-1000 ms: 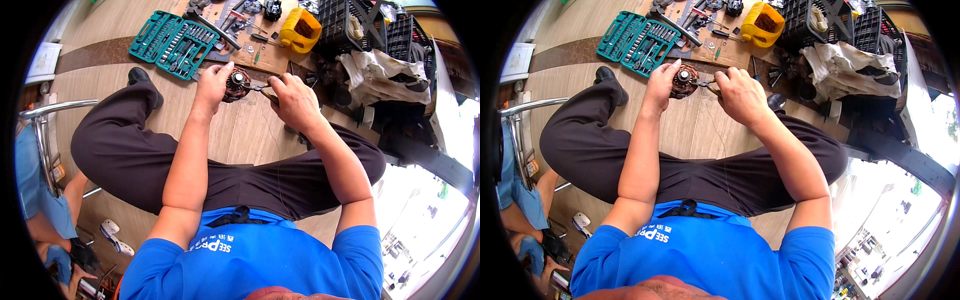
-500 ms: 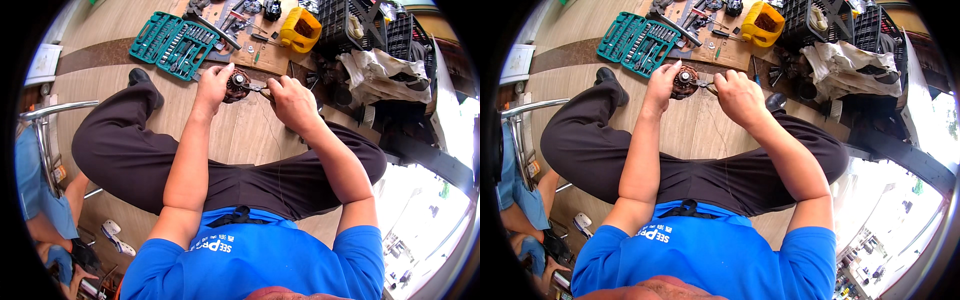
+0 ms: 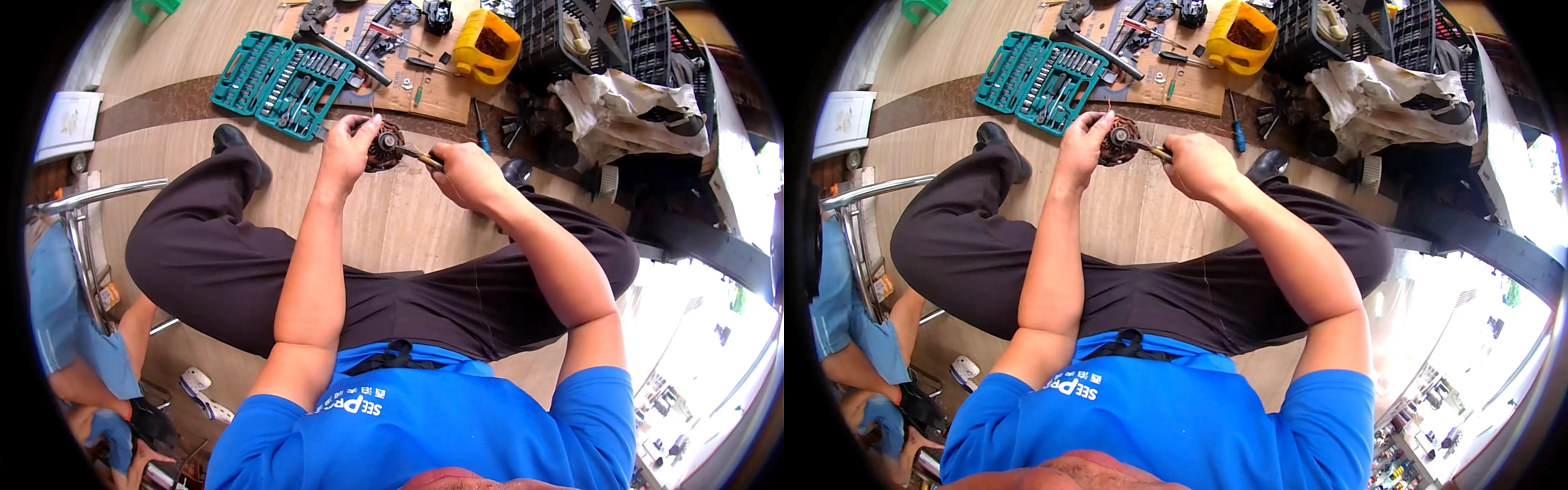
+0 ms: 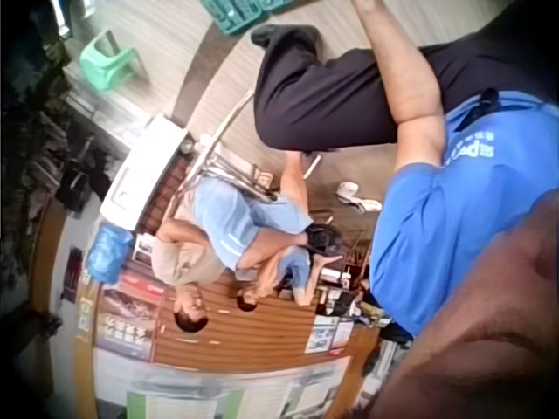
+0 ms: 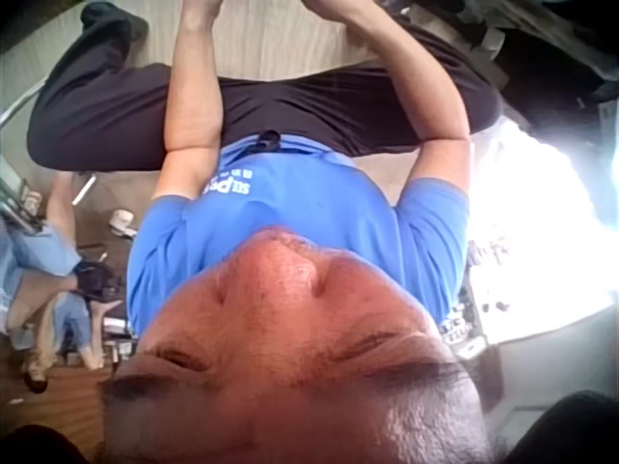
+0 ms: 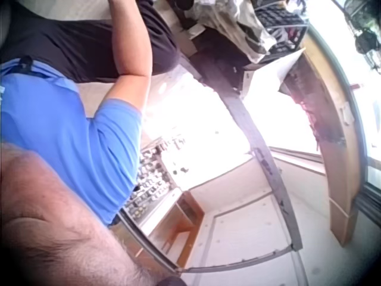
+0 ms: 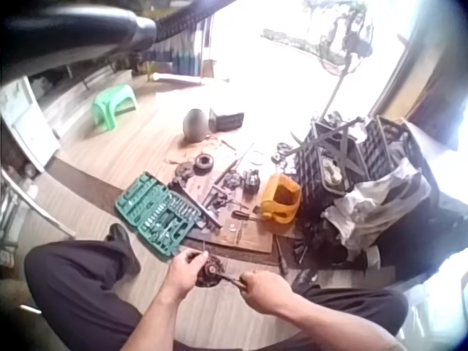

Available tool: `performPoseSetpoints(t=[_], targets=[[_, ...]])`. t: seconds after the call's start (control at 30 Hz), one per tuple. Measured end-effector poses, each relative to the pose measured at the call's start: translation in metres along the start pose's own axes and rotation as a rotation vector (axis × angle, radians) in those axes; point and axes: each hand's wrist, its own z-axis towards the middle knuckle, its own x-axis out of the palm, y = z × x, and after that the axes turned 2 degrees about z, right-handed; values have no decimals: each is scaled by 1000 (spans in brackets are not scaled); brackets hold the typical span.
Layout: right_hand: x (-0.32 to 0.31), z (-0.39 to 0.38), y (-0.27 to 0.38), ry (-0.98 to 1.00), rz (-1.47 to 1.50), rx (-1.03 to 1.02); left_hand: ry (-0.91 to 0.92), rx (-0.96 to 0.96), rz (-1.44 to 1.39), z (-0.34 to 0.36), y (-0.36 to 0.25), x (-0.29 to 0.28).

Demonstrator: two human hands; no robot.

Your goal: The person disassembles and repairs an electric motor component, using a screwdriver and pliers to manipulate the internal wiring and copper coils.

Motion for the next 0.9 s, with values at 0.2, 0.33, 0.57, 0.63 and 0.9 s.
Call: performPoseSetpoints(t=[0.2, 0.33, 0.57, 0.63, 0.9], targets=[[1, 1, -6, 47, 171, 13, 71, 59, 24, 7, 9, -9], [-2, 0, -4, 11, 149, 27, -61, 11, 105, 30, 59, -18], [8, 17, -29, -99, 47, 130, -77, -397, -173, 80, 187, -48], [25, 29, -44, -138, 11, 143, -109, -424, -45, 90, 224, -73], [110, 63, -157, 284, -8, 573, -25, -354, 421, 97, 229, -55]])
